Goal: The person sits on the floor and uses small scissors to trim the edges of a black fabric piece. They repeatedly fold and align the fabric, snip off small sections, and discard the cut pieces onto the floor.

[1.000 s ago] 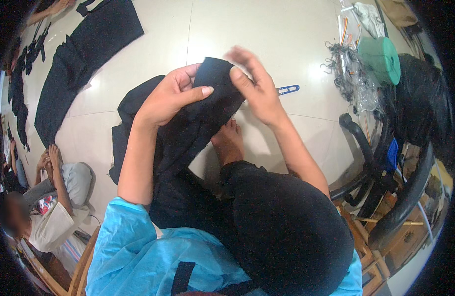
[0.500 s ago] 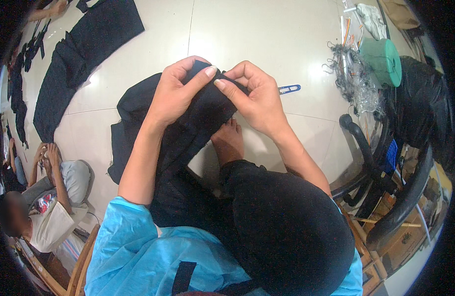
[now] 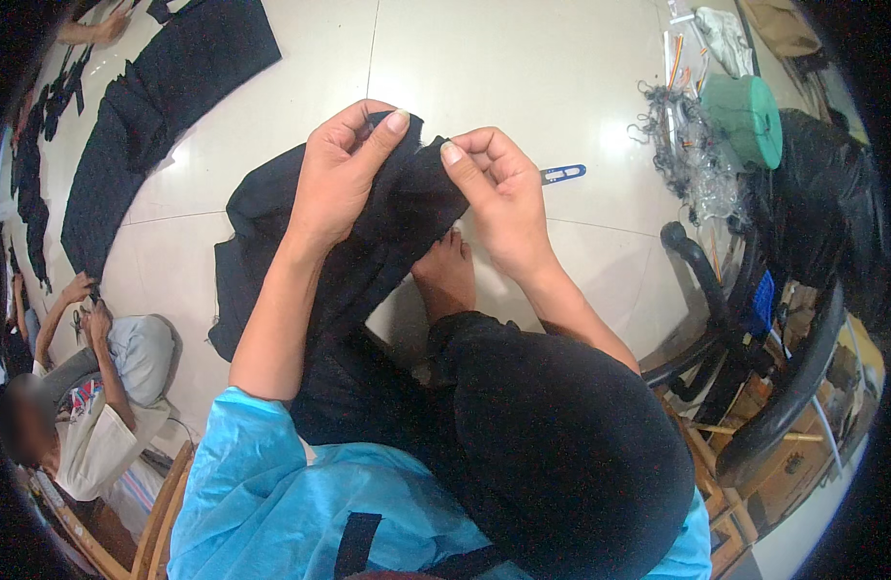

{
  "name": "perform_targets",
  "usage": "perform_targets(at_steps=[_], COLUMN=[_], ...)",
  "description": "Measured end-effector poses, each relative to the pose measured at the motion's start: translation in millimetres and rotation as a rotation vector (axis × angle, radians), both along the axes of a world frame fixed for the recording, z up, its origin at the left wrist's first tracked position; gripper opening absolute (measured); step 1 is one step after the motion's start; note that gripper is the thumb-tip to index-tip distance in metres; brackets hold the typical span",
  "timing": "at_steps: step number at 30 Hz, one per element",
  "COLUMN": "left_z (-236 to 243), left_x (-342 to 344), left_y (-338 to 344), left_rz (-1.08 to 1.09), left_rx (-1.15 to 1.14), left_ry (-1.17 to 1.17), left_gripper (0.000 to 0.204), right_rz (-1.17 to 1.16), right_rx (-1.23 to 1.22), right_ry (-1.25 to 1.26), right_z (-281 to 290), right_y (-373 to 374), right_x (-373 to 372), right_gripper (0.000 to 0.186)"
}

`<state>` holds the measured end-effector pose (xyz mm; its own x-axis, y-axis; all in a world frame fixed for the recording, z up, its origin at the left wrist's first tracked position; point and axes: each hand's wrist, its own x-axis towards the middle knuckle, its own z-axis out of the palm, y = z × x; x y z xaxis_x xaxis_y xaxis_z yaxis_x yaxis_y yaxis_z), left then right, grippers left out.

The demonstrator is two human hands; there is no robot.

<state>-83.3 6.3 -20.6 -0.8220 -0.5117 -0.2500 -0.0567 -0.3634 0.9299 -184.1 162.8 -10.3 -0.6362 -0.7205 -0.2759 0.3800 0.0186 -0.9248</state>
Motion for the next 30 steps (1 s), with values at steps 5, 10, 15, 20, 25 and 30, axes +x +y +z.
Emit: perform_targets(at_steps=[5, 10, 15, 20, 25, 30], left_z=[-12, 5, 6, 2, 2, 6], left_x=[8, 10, 6, 2, 2, 1], left_y=[-7, -13, -2, 3, 2, 5], left_rz=[-0.117, -0.226, -0.02, 0.05, 0.014, -0.035], left_rx=[-0.107, -0.008, 0.076, 0.215, 0.179, 0.064], left_ry=[-0.069, -0.056, -0.024, 0.028, 0.015, -0.012], left_gripper=[0.027, 0.03, 0.027, 0.025, 0.024, 0.023], right_rz=[-0.007, 0.008, 0.045, -0.027, 0.083, 0.133], right_rx=[0.012, 0.059, 0.058, -0.003, 0.098, 0.15], right_ry=[0.045, 0.083, 0.198, 0.261, 0.18, 0.229], right_z=[2, 7, 10, 11, 11, 10], right_y=[1, 1, 6, 5, 6, 2], right_x=[-3, -5, -4, 2, -12, -17], right_gripper=[0.012, 0.015, 0.023, 0.032, 0.023, 0.013])
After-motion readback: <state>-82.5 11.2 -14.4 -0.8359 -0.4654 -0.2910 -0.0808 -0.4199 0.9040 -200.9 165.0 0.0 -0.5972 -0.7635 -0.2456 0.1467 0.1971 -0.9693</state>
